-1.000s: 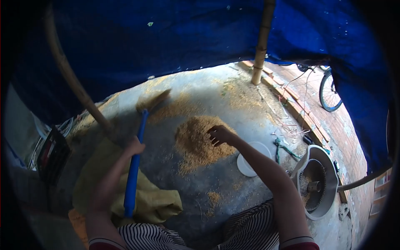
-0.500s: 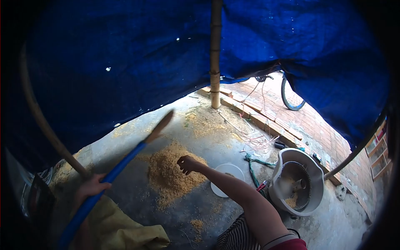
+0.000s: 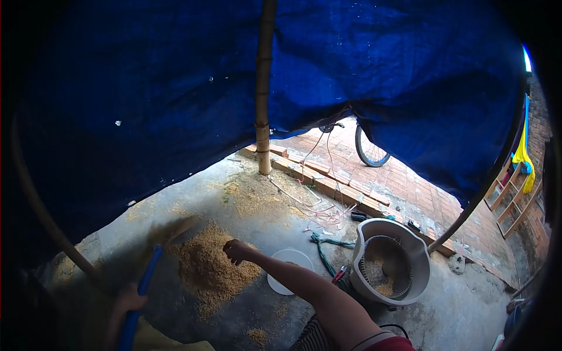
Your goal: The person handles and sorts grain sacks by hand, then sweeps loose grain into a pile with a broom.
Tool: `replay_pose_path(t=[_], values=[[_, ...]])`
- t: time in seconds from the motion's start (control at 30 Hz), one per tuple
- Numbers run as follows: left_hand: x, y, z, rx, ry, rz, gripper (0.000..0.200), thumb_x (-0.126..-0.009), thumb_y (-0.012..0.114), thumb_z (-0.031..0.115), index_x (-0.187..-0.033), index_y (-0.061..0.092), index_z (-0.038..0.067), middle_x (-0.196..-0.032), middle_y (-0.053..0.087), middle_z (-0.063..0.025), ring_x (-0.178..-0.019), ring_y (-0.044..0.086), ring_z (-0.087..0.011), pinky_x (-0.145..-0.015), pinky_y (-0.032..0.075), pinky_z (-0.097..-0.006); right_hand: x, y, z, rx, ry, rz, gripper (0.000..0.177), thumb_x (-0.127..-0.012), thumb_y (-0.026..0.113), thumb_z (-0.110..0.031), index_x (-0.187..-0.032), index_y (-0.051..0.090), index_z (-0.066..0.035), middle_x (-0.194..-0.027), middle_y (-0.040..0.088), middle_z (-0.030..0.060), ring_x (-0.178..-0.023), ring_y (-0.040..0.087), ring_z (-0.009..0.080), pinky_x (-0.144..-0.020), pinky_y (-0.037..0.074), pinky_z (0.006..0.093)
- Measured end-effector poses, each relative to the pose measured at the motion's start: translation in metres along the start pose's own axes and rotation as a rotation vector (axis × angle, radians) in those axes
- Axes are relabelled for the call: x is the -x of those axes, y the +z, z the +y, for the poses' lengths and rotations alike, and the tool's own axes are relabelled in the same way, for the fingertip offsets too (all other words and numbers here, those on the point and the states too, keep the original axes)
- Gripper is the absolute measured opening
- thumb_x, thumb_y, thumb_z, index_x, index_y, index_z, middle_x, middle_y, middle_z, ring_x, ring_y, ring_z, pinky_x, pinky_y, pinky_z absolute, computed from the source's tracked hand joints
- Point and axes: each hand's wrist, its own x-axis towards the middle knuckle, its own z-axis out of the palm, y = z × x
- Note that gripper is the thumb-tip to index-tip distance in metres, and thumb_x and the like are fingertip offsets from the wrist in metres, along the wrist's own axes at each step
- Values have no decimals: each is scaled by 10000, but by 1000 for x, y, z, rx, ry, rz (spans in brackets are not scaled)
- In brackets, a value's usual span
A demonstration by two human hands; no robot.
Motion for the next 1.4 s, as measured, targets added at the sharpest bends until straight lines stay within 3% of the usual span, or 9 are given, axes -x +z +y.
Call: replay_pose_path(t=[0.1,0.17,0.33,0.47,0.57,0.7,0.97,1.1,1.4], values=[[39,-48,9,-30,117,-128,449,-671,622,302,-1001,557,4,-889,606,-185,-864,595,-268,-779,457,-355,6,4,-3,-10,-184,56,220,-836,395,-162,-900,541,-11,-697,563,125,-546,585,214,-494,524,346],[51,-67,-2,85,404,-132,395,-725,612,268,-1039,546,36,-780,607,-145,-708,605,-212,-651,493,-328,2,4,-6,6,-148,57,212,-823,424,-153,-959,536,-36,-721,574,112,-556,592,203,-490,527,336],[73,-109,15,517,93,-261,254,-796,546,147,-1027,528,41,-642,542,-56,-452,516,-117,-381,415,-234,-6,-8,4,-36,-178,96,214,-813,471,-140,-996,552,-62,-717,597,107,-541,598,194,-474,526,331],[22,-86,2,524,97,-92,199,-770,555,169,-914,530,34,-592,509,-37,-424,489,-117,-379,400,-257,0,-20,18,-149,-201,70,202,-817,455,-49,-1008,520,-42,-669,530,130,-494,506,260,-423,415,400],[-61,-10,-32,324,33,143,526,-678,578,241,-1140,481,10,-862,583,-148,-752,579,-227,-634,472,-331,11,-27,17,-50,-149,97,214,-832,479,-105,-1029,522,-35,-754,569,132,-556,569,219,-466,490,348],[-87,72,-15,36,-10,238,483,-646,568,217,-1049,504,-42,-906,581,-212,-817,593,-313,-702,471,-374,18,-33,12,81,-123,103,263,-840,450,-165,-1055,532,-36,-795,600,123,-633,611,195,-548,543,320],[7,-18,31,167,266,-133,600,-681,606,247,-1207,426,21,-724,593,-151,-688,605,-262,-639,488,-347,10,-27,11,95,-166,147,247,-815,437,-148,-993,556,-24,-751,598,120,-614,621,208,-522,544,330],[-1,-25,5,316,307,-95,632,-675,596,226,-1244,400,36,-701,582,-139,-650,599,-226,-572,475,-341,1,-28,16,115,-169,132,234,-813,429,-140,-972,556,-23,-732,597,118,-624,627,206,-507,542,327],[-64,19,-57,252,-274,81,551,-705,552,224,-1151,408,-65,-855,578,-204,-753,599,-275,-642,475,-363,9,-36,24,90,-134,83,261,-820,470,-158,-1036,532,-26,-741,591,113,-586,609,193,-508,535,327]])
